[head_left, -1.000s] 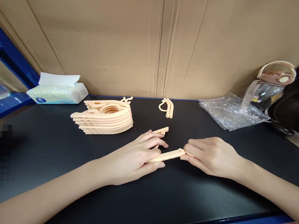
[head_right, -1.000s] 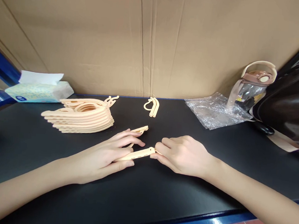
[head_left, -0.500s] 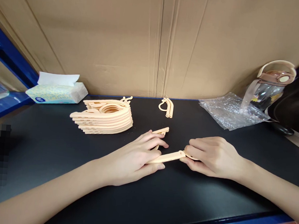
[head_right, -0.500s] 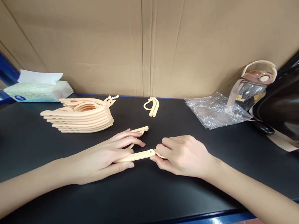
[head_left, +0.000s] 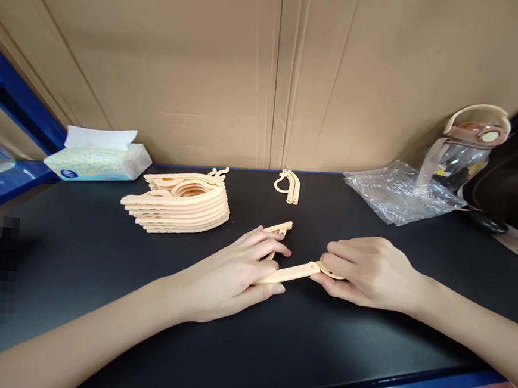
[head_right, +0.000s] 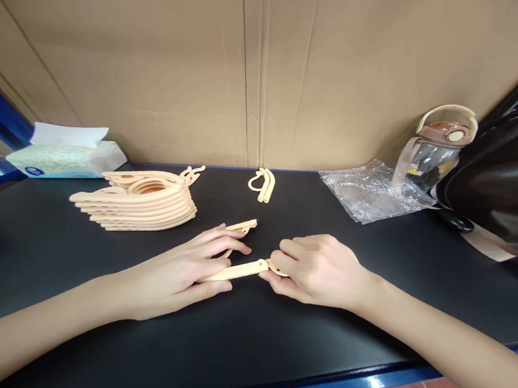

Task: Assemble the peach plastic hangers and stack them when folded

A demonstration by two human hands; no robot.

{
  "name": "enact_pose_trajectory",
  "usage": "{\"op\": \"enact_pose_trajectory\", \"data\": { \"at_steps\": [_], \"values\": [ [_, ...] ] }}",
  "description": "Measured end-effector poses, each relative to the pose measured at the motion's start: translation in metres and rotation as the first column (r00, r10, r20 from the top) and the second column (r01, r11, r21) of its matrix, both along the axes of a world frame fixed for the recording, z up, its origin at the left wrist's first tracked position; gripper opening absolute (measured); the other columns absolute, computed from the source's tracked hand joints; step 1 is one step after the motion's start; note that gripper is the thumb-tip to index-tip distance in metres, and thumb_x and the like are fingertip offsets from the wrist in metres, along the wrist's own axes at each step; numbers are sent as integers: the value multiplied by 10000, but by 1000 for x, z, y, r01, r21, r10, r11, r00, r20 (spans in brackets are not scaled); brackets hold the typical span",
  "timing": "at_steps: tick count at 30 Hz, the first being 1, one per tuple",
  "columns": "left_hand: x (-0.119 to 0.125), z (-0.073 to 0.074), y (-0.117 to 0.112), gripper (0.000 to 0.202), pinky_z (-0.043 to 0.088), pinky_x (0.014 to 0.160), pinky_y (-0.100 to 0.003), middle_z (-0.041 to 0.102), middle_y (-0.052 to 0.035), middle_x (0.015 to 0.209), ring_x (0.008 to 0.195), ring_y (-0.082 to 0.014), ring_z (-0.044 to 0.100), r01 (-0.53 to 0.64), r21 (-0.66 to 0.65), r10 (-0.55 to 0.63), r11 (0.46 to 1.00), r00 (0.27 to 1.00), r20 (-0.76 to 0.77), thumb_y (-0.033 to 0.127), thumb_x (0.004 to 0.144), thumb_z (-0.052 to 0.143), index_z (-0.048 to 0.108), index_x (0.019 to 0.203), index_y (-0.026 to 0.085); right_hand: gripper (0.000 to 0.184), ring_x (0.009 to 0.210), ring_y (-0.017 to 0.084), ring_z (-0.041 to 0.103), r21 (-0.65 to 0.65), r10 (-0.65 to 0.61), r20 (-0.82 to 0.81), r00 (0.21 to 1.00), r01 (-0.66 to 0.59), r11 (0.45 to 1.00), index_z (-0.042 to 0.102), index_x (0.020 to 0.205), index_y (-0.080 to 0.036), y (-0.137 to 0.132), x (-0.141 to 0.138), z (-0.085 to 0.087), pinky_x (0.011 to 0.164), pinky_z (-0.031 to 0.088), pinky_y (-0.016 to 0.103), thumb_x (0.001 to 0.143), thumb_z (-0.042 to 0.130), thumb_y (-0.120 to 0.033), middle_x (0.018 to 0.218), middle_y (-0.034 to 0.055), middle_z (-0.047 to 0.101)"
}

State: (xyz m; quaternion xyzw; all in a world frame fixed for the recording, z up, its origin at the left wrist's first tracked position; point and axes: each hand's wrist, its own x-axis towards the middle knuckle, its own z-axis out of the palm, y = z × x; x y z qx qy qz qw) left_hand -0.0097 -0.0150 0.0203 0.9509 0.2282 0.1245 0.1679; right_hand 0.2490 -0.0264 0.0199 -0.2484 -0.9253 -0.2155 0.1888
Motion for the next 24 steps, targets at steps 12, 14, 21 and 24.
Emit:
{"op": "enact_pose_trajectory", "data": {
  "at_steps": [12, 14, 21, 24],
  "values": [
    [0, 2, -1, 273, 213, 1196, -432, 550, -55, 1295, 1373, -246, 358, -9, -28, 9, 1000, 1000, -4, 311, 972, 480, 612, 767, 186, 398, 451, 93, 374, -9, 11, 2, 1000, -11, 1000, 519, 623, -187, 0, 0, -1, 471, 268, 254, 990, 406, -292, 542, -41, 454],
    [1, 3, -1, 273, 219, 1196, -427, 548, -53, 1305, 1376, -246, 356, -11, -25, 11, 1000, 1000, -14, 312, 973, 478, 620, 776, 188, 388, 453, 93, 383, -3, 11, 11, 1000, -11, 1000, 518, 625, -187, -1, 0, -1, 476, 274, 256, 986, 414, -286, 542, -41, 457],
    [2, 5, -2, 254, 251, 1182, -435, 551, -63, 1314, 1381, -261, 349, -5, 0, 5, 1000, 1000, -19, 298, 970, 483, 634, 797, 188, 386, 455, 96, 394, -27, 11, 40, 999, -10, 1000, 517, 629, -189, 0, -1, -3, 481, 285, 256, 984, 411, -297, 543, -40, 471],
    [1, 5, -3, 238, 239, 1182, -425, 544, -69, 1315, 1375, -258, 357, -2, -21, 2, 1000, 1000, -15, 320, 970, 491, 613, 814, 187, 378, 457, 99, 387, -64, 16, 35, 999, -14, 998, 526, 640, -185, 0, 0, -4, 482, 272, 261, 980, 412, -307, 551, -36, 476]
  ]
}}
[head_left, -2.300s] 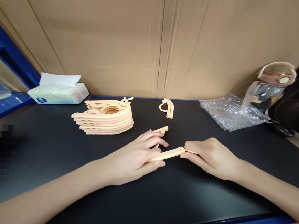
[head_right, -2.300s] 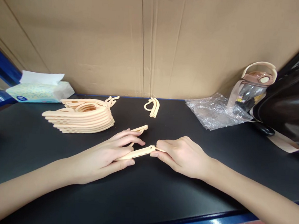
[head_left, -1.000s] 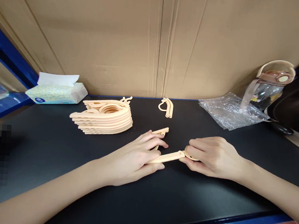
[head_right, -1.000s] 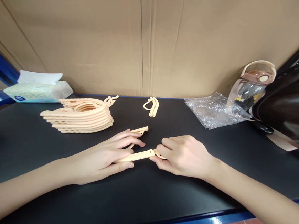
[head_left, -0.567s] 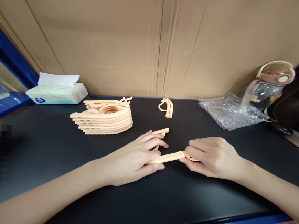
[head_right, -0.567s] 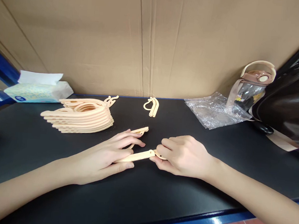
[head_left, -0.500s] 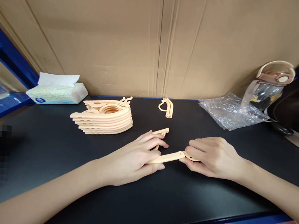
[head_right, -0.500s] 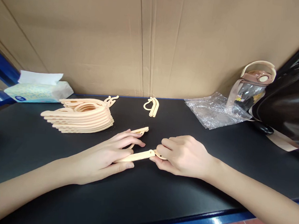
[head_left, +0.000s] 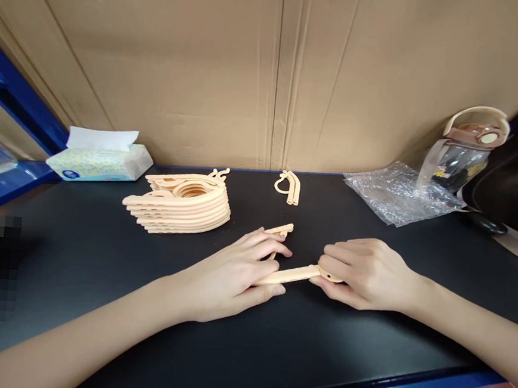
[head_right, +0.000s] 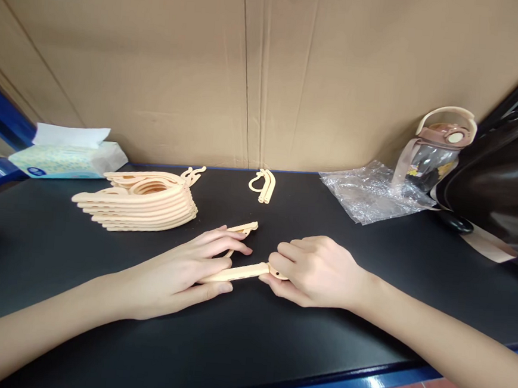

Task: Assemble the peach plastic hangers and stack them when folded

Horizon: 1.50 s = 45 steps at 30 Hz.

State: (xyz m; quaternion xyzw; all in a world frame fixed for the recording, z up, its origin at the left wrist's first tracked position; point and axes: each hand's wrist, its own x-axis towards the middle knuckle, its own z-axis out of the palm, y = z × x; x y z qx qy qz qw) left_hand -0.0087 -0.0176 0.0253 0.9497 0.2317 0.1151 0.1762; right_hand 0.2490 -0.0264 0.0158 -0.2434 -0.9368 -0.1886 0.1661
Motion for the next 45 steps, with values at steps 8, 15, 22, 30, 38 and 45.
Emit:
{"op": "enact_pose_trajectory", "data": {
  "at_steps": [8, 15, 22, 30, 38, 45],
  "values": [
    [-2, -3, 3, 179, 398, 1059, -412, 509, -47, 1322, 1328, -243, 391, -181, -168, 198, 969, 976, 90, 120, 924, 413, 564, 916, 216, 227, 558, 115, 415, -262, -16, -27, 1000, 8, 965, 578, 775, -175, 1, 3, 8, 572, 307, 261, 941, 473, -289, 646, -23, 514],
    [-4, -10, 7, 238, 578, 666, -218, 410, -51, 1392, 1363, -260, 321, -217, -355, 280, 909, 951, 134, 109, 875, 457, 589, 1015, 250, 101, 734, 154, 491, -415, -53, -55, 997, 25, 909, 551, 756, -185, 7, 4, 16, 731, 372, 313, 829, 510, -128, 803, 20, 586],
    [-3, -10, 5, 229, 615, 610, -223, 335, -89, 1432, 1332, -295, 358, -267, -322, 313, 908, 945, 99, 306, 933, 502, 561, 1149, 260, 146, 1123, 229, 501, -489, -50, -66, 997, 12, 872, 629, 907, -214, 5, 8, 19, 934, 411, 408, 884, 504, -142, 1243, 84, 543],
    [-7, -11, 6, 411, 613, 756, -232, 214, -107, 1524, 1439, -275, 174, -294, -159, 296, 943, 955, -12, 459, 959, 450, 472, 1290, 216, 168, 1109, 202, 512, -583, -59, -54, 997, 16, 812, 650, 983, -247, 6, 9, 19, 950, 422, 397, 926, 500, -198, 1262, 54, 543],
    [-6, -9, 4, 467, 487, 1018, -406, 275, -117, 1530, 1456, -288, 166, -293, -5, 292, 956, 954, -65, 508, 968, 415, 472, 1319, 206, 164, 979, 182, 555, -573, -28, -91, 995, -30, 819, 647, 948, -223, 8, 8, 18, 874, 446, 363, 923, 492, -176, 1081, 55, 607],
    [-7, -9, 3, 659, 347, 1113, -489, 125, -129, 1596, 1451, -334, 181, -379, 47, 382, 924, 916, -126, 641, 909, 426, 432, 1377, 177, 167, 962, 191, 538, -638, -35, -61, 998, -12, 770, 621, 888, -213, 4, 6, 21, 852, 431, 355, 915, 575, -372, 1082, 55, 590]
  ]
}}
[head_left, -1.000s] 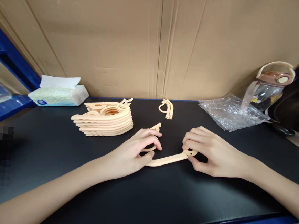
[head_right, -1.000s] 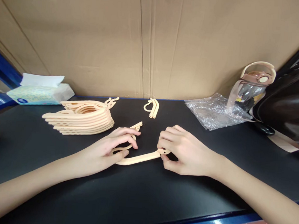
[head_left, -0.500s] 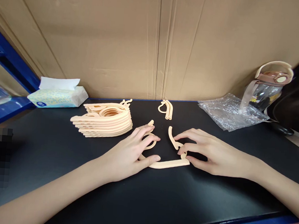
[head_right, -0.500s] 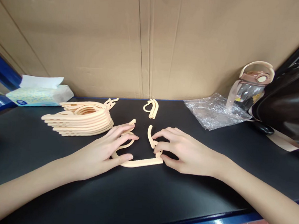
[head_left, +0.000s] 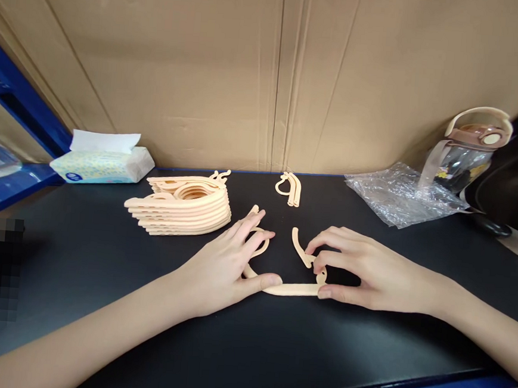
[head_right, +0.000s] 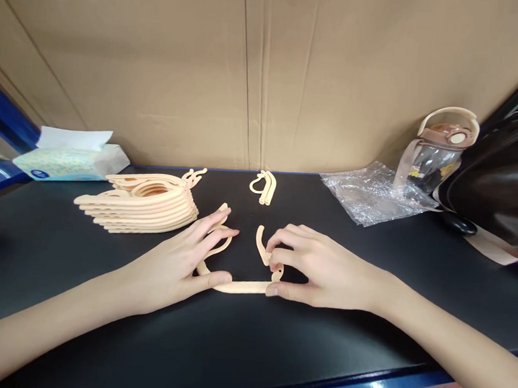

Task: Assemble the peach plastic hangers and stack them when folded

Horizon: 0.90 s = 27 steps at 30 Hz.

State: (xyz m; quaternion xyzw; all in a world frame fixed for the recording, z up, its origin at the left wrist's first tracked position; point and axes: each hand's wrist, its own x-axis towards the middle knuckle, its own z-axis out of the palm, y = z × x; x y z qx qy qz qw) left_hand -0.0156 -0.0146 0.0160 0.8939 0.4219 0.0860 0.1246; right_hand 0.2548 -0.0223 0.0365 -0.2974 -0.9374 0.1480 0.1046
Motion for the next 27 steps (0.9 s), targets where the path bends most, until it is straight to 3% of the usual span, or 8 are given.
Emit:
{"op": "enact_pose_trajectory", "data": {
  "at_steps": [5, 13, 21, 27],
  "values": [
    [1, 1, 0, 767, 310, 1128, -496, 100, -138, 1600, 1456, -337, 158, -9, -27, 9, 1000, 1000, -1, 669, 885, 442, 328, 1448, 161, 311, 953, 190, 535, -25, 4, -9, 1000, -5, 1000, 591, 864, -207, -2, -3, -3, 843, 429, 344, 799, 696, -493, 1083, 46, 591],
    [2, 0, 0, 788, 298, 1141, -465, 103, -137, 1600, 1462, -308, 149, 36, -45, -35, 998, 999, 21, 679, 895, 412, 263, 1476, 168, 158, 968, 172, 556, 9, 52, -42, 998, -51, 999, 596, 939, -203, -6, -8, -5, 866, 433, 326, 842, 681, -295, 1080, 43, 630],
    [1, 0, 0, 757, 329, 1128, -451, 121, -126, 1599, 1457, -306, 174, 56, -29, -56, 998, 998, 11, 670, 902, 405, 306, 1458, 165, 85, 1010, 173, 561, -14, 83, -41, 996, -83, 996, 587, 943, -200, -10, -8, -3, 904, 426, 320, 867, 618, -222, 1076, 44, 643],
    [1, 0, 1, 739, 338, 1118, -462, 149, -146, 1591, 1412, -315, 297, 73, -34, -73, 997, 997, 16, 649, 908, 421, 319, 1450, 157, 65, 1019, 165, 552, -37, 90, -44, 995, -92, 995, 575, 912, -206, -10, -9, -1, 908, 421, 313, 864, 588, -163, 1071, 28, 643]
  ]
}}
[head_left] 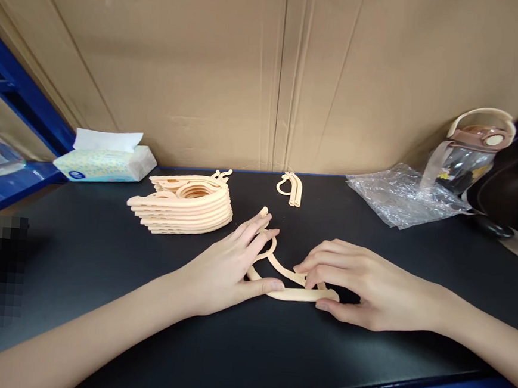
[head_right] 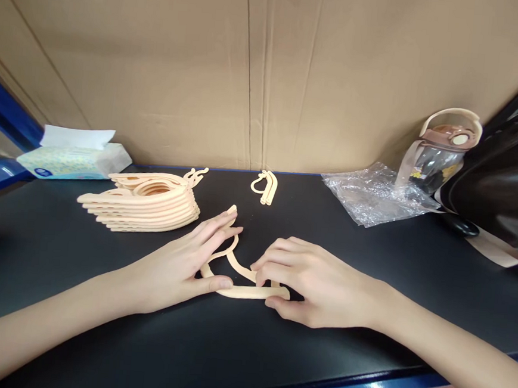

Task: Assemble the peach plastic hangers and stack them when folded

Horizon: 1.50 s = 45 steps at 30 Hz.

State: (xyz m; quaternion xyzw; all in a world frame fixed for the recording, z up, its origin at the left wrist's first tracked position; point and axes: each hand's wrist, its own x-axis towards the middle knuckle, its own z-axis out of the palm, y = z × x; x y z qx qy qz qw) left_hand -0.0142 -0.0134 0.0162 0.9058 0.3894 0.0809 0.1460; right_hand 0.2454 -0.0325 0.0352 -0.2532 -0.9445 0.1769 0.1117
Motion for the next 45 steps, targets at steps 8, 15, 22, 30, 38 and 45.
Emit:
{"op": "enact_pose_trajectory", "data": {
  "at_steps": [8, 15, 22, 30, 38, 45],
  "values": [
    [0, 2, 0, 736, 329, 1121, -493, 180, -162, 1580, 1433, -327, 241, 23, 13, -23, 1000, 1000, -6, 628, 911, 439, 321, 1449, 139, 137, 993, 152, 547, -21, 25, -11, 1000, -25, 999, 568, 885, -205, 1, 0, 0, 855, 441, 288, 838, 555, -77, 1056, 23, 640],
    [-1, -1, 0, 741, 336, 1114, -507, 160, -160, 1585, 1437, -332, 232, 27, 25, -27, 999, 1000, -1, 637, 902, 456, 316, 1452, 161, 187, 1019, 149, 549, -30, 58, -60, 996, -60, 998, 600, 951, -203, 1, 0, -1, 878, 445, 294, 875, 511, -58, 1044, 15, 675],
    [-1, 1, -1, 765, 319, 1131, -496, 160, -146, 1588, 1446, -325, 206, 38, 1, -38, 999, 999, 2, 670, 892, 436, 319, 1454, 164, 170, 1052, 156, 548, -42, 65, -70, 995, -68, 997, 633, 962, -204, 5, 2, 0, 893, 452, 306, 911, 504, -105, 1085, 31, 678],
    [0, -3, 0, 757, 385, 1094, -444, 126, -93, 1602, 1431, -302, 258, 45, -25, -44, 999, 997, 65, 639, 885, 486, 228, 1482, 252, 127, 967, 141, 574, 26, -43, -69, 997, 45, 999, 642, 983, -214, 11, 7, -7, 840, 469, 289, 924, 536, -179, 1192, 57, 586],
    [1, -4, 0, 731, 376, 1106, -459, 149, -90, 1596, 1419, -291, 285, 63, -25, -61, 998, 993, 104, 577, 900, 513, 199, 1486, 274, 150, 973, 163, 576, 23, -50, -75, 996, 52, 998, 644, 978, -214, 14, 7, -7, 846, 488, 323, 959, 496, -236, 1092, 51, 646],
    [4, 8, -4, 664, 412, 1091, -405, 223, -53, 1578, 1396, -240, 345, 109, -57, -101, 992, 986, 129, 436, 933, 539, 190, 1484, 313, 182, 1005, 179, 568, 76, -68, -67, 995, 73, 994, 627, 1022, -220, 16, 8, -9, 877, 477, 347, 984, 450, -245, 1116, 55, 640]
  ]
}}
